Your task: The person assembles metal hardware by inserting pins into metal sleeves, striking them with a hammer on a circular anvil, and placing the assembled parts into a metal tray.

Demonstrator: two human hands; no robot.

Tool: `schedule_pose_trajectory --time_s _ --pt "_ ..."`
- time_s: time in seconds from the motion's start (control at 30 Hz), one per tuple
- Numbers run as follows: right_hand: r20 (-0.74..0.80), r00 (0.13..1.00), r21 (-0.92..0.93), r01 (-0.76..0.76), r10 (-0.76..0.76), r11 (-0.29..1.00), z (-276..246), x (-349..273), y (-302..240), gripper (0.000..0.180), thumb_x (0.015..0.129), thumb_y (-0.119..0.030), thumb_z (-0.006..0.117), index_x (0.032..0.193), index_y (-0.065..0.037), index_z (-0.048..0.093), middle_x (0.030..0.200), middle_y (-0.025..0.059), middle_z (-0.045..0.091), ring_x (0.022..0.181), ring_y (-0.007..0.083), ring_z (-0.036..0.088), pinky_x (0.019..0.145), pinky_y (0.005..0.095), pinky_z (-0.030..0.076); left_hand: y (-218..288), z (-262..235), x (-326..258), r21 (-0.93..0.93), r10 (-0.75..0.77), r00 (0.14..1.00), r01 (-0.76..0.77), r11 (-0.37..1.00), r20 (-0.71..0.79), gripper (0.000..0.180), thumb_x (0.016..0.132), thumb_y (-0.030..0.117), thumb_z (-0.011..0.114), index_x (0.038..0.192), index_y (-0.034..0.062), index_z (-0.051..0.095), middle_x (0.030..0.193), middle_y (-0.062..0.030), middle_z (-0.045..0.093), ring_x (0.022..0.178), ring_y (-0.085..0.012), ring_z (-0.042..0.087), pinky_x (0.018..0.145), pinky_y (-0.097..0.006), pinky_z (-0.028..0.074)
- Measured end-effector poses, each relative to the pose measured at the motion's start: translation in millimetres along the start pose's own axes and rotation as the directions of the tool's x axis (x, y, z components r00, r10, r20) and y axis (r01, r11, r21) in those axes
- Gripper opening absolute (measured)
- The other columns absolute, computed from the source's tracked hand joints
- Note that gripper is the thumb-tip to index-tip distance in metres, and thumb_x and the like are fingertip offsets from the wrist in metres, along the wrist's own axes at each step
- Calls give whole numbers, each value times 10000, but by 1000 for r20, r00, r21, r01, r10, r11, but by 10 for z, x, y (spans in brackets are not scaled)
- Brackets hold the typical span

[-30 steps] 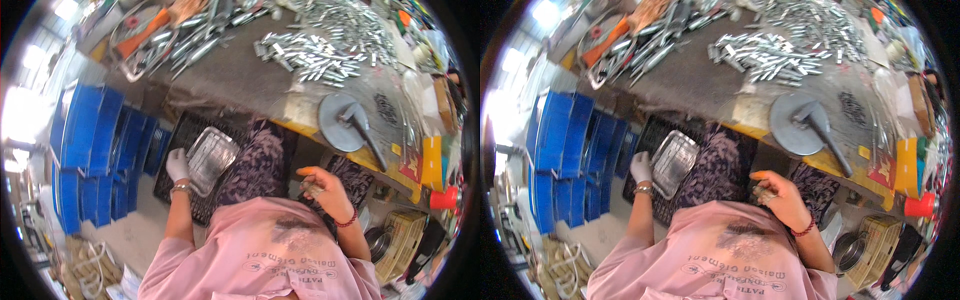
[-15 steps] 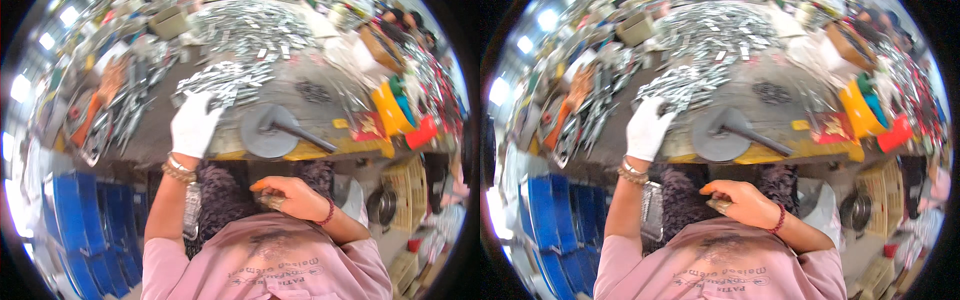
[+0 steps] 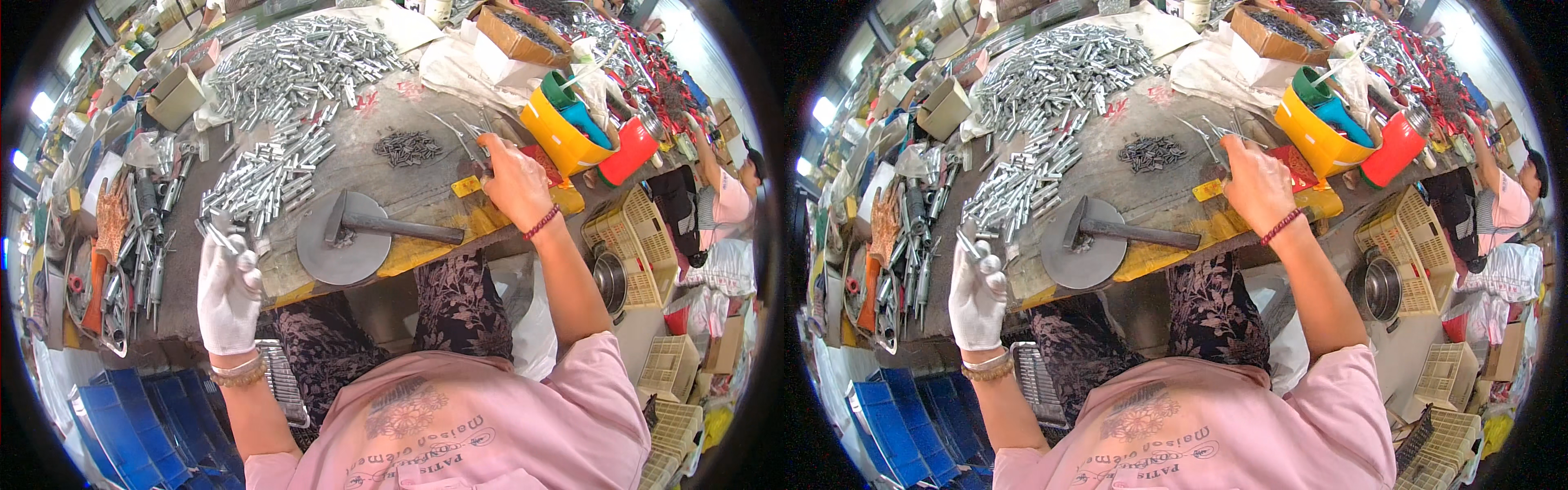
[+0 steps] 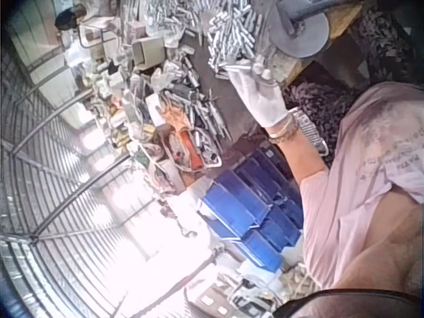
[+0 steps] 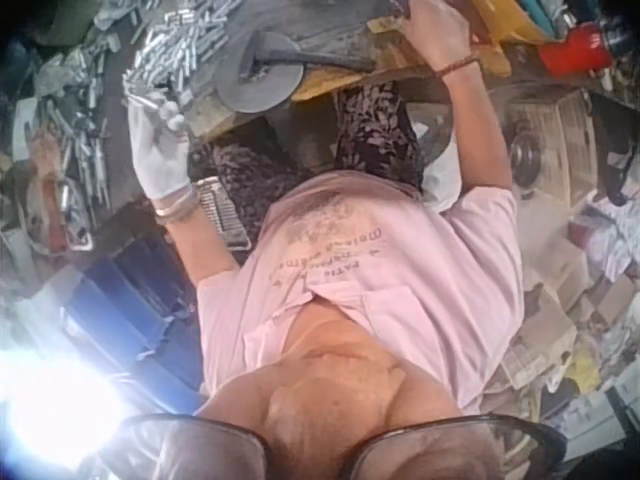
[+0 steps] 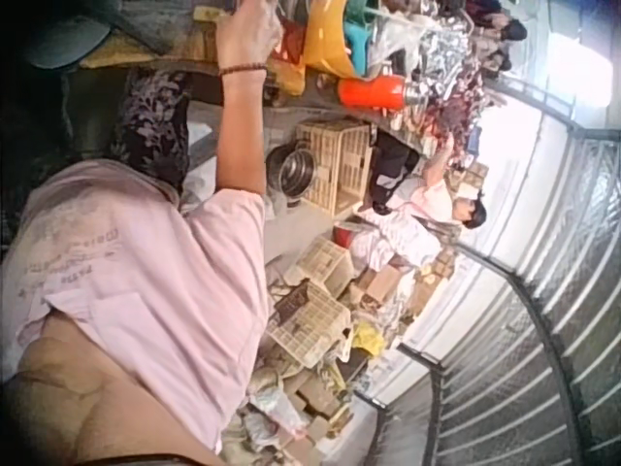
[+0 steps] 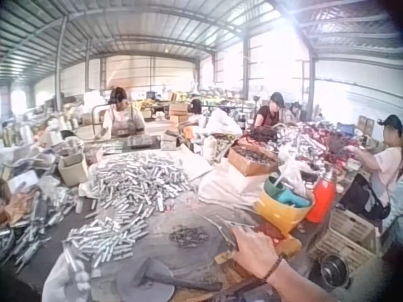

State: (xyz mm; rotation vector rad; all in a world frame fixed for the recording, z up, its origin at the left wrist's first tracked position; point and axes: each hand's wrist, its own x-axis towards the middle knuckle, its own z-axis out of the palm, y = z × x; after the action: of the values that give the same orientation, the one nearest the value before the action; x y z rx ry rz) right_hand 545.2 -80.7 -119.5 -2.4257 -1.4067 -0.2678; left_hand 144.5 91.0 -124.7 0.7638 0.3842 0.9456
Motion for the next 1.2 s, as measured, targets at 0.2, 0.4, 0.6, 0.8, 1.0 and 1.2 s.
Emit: schedule_pose_trajectory --time_s 0.2,0.4,0.6,0.8,1.0,1.2 --pt "157 987 -84 -20 33 996 -81 0 80 508 841 -20 759 1323 -43 599 1182 265 744 1088 456 744 925 567 587 -107 192 -145 539 -71 989 132 832 -133 239 1042 54 708 1265 -16 661 1141 -85 746 957 -143 736 767 -249 587" --pt "196 975 882 -128 -107 454 -272 -328 -536 356 857 66 746 1187 -40 662 968 53 684 883 140 694 806 308 571 -332 486 -64 888 20 997 -79 453 78 196 952 57 806 1124 -37 789 1096 -88 775 1016 -138 723 938 -283 557" --pt "249 922 898 -105 -298 426 122 -531 -1205 208 851 44 772 1032 -43 720 920 80 735 766 174 714 706 332 558 -443 416 -126 953 87 977 -211 217 197 163 881 25 843 1043 16 824 1003 -83 771 965 -198 719 894 -328 561" --pt "33 890 545 366 -455 754 27 -543 -1239 177 790 -36 787 952 -65 723 962 93 695 899 342 714 805 461 577 -444 288 -137 929 168 916 -369 -8 365 161 862 72 855 1019 55 825 940 -92 721 927 -277 679 851 -379 544" --pt "-97 787 319 604 -609 730 64 -522 -1251 152 769 -59 772 895 -106 701 946 56 605 943 282 666 849 438 547 -388 294 -121 936 103 931 -353 7 350 153 869 38 832 1022 39 823 951 -87 717 942 -268 667 863 -373 532" --pt "-115 773 354 619 -624 702 82 -510 -1234 162 779 -51 764 918 -109 704 940 52 606 925 278 660 854 429 544 -382 254 -116 933 96 931 -356 40 351 155 867 35 826 1021 32 819 950 -88 718 944 -264 669 862 -367 531"
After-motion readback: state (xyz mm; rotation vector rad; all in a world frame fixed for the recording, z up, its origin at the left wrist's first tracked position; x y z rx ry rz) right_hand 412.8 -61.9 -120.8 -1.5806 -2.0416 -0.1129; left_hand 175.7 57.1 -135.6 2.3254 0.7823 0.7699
